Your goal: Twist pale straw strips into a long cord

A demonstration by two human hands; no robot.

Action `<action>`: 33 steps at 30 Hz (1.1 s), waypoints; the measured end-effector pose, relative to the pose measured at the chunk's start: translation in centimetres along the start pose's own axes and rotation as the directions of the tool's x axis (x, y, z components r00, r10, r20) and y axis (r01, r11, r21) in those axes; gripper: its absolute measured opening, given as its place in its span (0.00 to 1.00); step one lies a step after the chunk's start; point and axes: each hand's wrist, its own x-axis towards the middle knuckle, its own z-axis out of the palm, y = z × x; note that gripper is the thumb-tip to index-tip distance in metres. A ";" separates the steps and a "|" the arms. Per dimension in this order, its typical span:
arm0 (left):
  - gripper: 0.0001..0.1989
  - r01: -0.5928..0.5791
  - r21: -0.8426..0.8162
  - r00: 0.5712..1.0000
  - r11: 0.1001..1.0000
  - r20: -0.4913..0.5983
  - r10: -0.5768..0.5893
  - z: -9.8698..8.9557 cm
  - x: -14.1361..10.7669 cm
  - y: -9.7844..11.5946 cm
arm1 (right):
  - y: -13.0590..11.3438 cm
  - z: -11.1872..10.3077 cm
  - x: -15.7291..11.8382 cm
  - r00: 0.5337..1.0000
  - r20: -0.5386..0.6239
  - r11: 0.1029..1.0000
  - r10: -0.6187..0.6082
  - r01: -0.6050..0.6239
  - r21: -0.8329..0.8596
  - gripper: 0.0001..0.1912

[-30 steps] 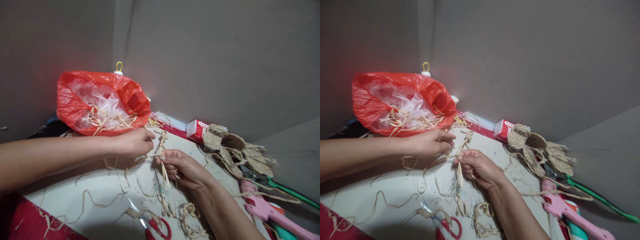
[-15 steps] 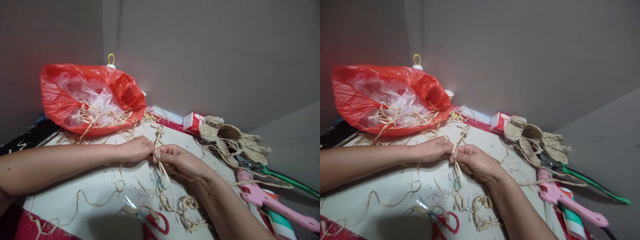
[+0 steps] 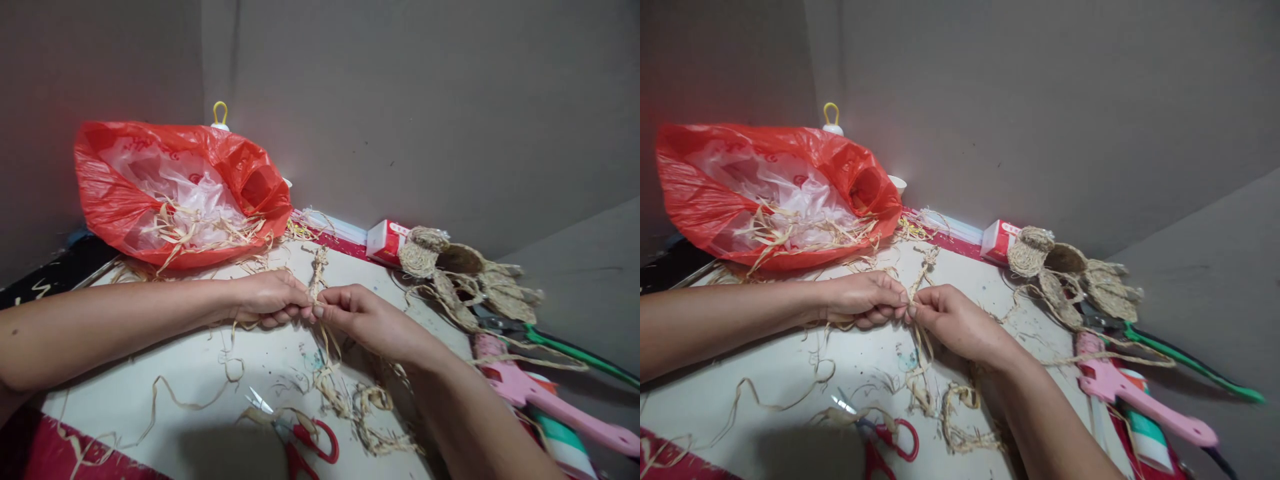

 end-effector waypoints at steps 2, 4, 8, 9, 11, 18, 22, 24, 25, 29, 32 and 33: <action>0.07 -0.025 0.008 1.000 1.000 -0.011 0.025 0.0 0.0 -0.2 | -0.2 0.2 -0.1 1.000 -0.006 0.998 0.002 -0.002 -0.062 0.12; 0.09 -0.051 0.040 0.998 0.998 -0.040 0.053 0.2 0.0 -0.3 | -0.5 0.5 -0.2 1.000 -0.029 0.992 0.005 -0.009 -0.126 0.13; 0.09 -0.094 0.132 0.987 0.987 -0.120 0.110 0.7 -0.1 -0.3 | -1.2 0.5 -0.6 0.998 -0.070 0.974 0.009 -0.025 -0.226 0.16; 0.09 -0.094 0.159 0.983 0.983 -0.141 0.117 0.9 -0.2 -0.2 | -1.2 0.4 -0.7 0.998 -0.061 0.970 0.010 -0.025 -0.243 0.16; 0.10 -0.078 0.207 0.977 0.975 -0.179 0.116 1.1 -0.2 -0.1 | -1.2 0.1 -0.9 0.999 -0.045 0.962 0.017 -0.028 -0.272 0.15; 0.10 -0.117 0.295 0.954 0.948 -0.231 0.190 1.2 -0.1 -0.6 | -1.5 0.0 -1.2 0.990 -0.135 0.932 0.031 -0.078 -0.355 0.15; 0.11 -0.219 0.283 0.928 0.934 -0.235 0.289 1.1 0.1 -1.2 | -2.2 1.8 -1.2 0.984 -0.180 0.930 0.001 -0.067 -0.362 0.15; 0.12 -0.209 0.225 0.930 0.952 -0.254 0.264 1.3 0.0 -1.4 | -2.5 2.9 -1.4 0.977 -0.205 0.883 -0.062 -0.042 -0.468 0.14; 0.12 -0.201 0.185 0.935 0.962 -0.256 0.244 1.3 0.0 -1.4 | -2.6 3.4 -1.6 0.973 -0.214 0.845 -0.088 -0.041 -0.534 0.14; 0.14 -0.190 0.017 0.958 0.982 -0.215 0.190 1.5 -0.2 -1.3 | -3.1 4.8 -2.1 0.962 -0.251 0.617 -0.106 -0.135 -0.775 0.16; 0.13 -0.183 -0.011 0.964 0.983 -0.198 0.178 1.5 -0.3 -1.1 | -3.4 5.7 -2.1 0.968 -0.233 0.493 -0.089 -0.161 -0.855 0.14; 0.12 -0.178 -0.003 0.965 0.984 -0.194 0.174 1.5 -0.3 -1.1 | -3.4 6.2 -2.0 0.975 -0.206 0.477 -0.080 -0.144 -0.867 0.12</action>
